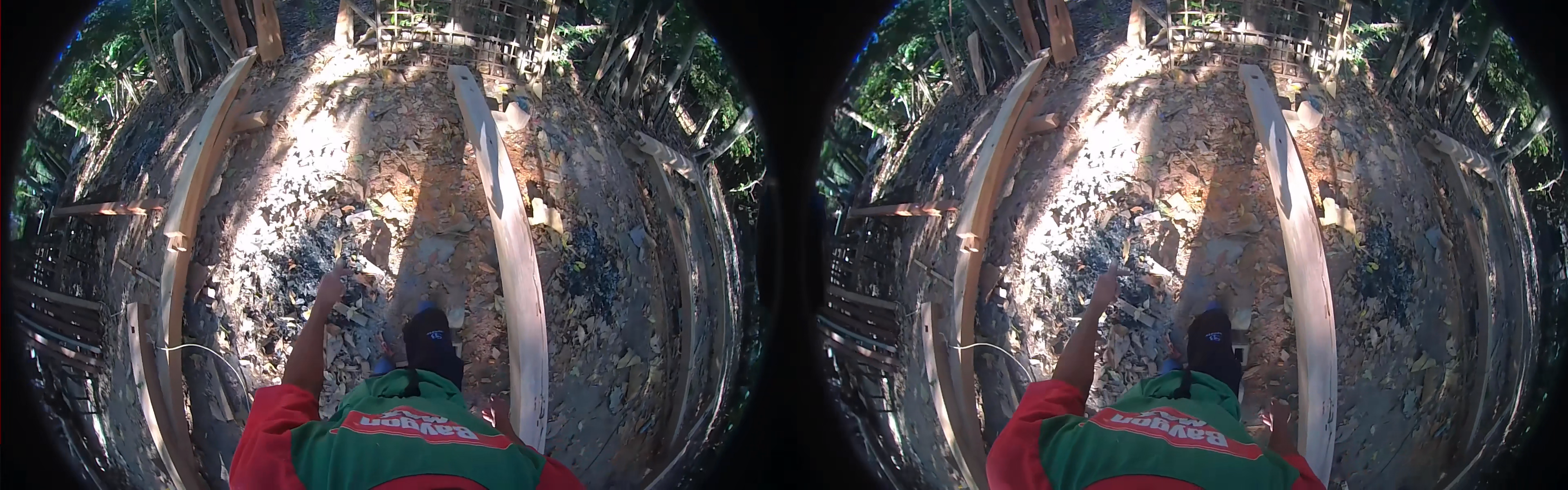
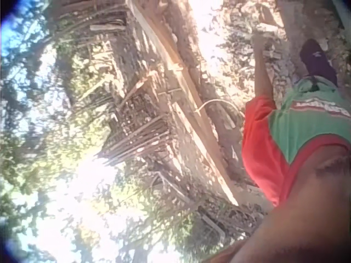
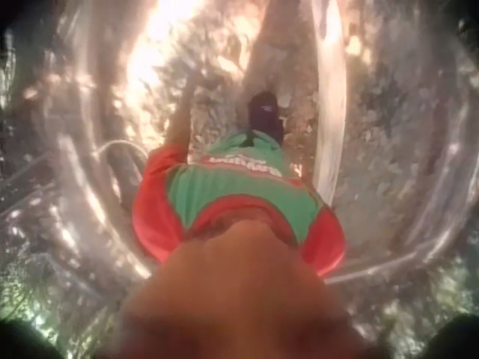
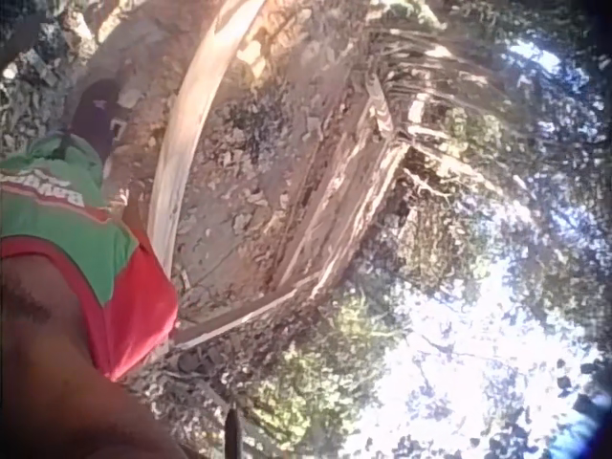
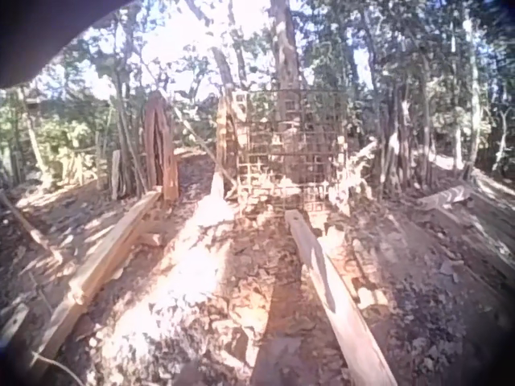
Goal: The person plugs a circular saw into a power strip and uses a speed square and a pencil to mark a wooden beam. They then cut the beam with the circular saw, moving to different sections to repeat the marking and cutting process.
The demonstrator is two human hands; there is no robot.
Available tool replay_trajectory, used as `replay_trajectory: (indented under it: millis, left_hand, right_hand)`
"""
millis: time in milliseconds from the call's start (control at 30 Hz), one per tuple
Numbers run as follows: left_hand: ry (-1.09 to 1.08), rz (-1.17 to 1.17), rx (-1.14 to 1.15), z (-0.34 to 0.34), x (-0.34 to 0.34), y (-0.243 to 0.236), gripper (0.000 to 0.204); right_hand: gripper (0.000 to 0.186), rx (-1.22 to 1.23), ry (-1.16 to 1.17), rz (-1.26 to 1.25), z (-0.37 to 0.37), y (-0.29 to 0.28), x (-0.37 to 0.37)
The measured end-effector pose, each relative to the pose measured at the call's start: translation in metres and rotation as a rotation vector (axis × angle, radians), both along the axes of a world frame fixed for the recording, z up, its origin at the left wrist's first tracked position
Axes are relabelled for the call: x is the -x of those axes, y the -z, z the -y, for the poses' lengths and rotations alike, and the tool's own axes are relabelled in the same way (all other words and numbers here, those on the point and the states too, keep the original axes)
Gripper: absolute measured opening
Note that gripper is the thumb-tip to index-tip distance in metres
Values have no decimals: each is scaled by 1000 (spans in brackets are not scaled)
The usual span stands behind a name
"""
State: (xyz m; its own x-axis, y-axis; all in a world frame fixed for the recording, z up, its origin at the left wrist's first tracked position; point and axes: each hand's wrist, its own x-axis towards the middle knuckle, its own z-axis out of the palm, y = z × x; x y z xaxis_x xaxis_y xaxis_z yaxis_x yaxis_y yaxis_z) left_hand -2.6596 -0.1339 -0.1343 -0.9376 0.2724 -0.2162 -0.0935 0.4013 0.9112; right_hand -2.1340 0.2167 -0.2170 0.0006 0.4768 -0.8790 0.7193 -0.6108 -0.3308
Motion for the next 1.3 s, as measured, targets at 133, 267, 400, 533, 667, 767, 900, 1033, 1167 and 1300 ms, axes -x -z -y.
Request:
replay_trajectory:
  millis: [133,267,400,533,667,767,900,1033,1167,1300]
  left_hand:
    - [70,-161,148,-68,124,5,50]
    - [-189,389,-40,-68,152,82,33]
    - [20,1142,-70,41,144,128,23]
    - [-377,1058,-19,-37,151,145,33]
    - [-505,1036,-30,-58,230,148,53]
    - [-296,729,180,-80,345,168,73]
    - [-609,739,-176,-193,606,200,77]
    - [-255,112,155,-263,870,100,67]
    - [-50,230,95,-407,1063,2,53]
    - [-28,181,27,-483,1183,-8,44]
  right_hand:
    - [30,72,58,64,-53,29,91]
    - [29,65,-219,-48,-132,53,268]
    - [25,67,-453,-294,-184,-6,511]
    - [29,-288,-706,-491,-307,-68,682]
    - [29,-231,-525,-609,-338,-107,858]
    - [29,-276,-586,-628,-345,-56,977]
    - [32,-718,-1330,-707,-401,73,1044]
    - [19,-809,-1689,-578,-360,93,1064]
    - [20,41,5,-324,-397,80,1093]
    - [30,171,6,-96,-447,91,1164]
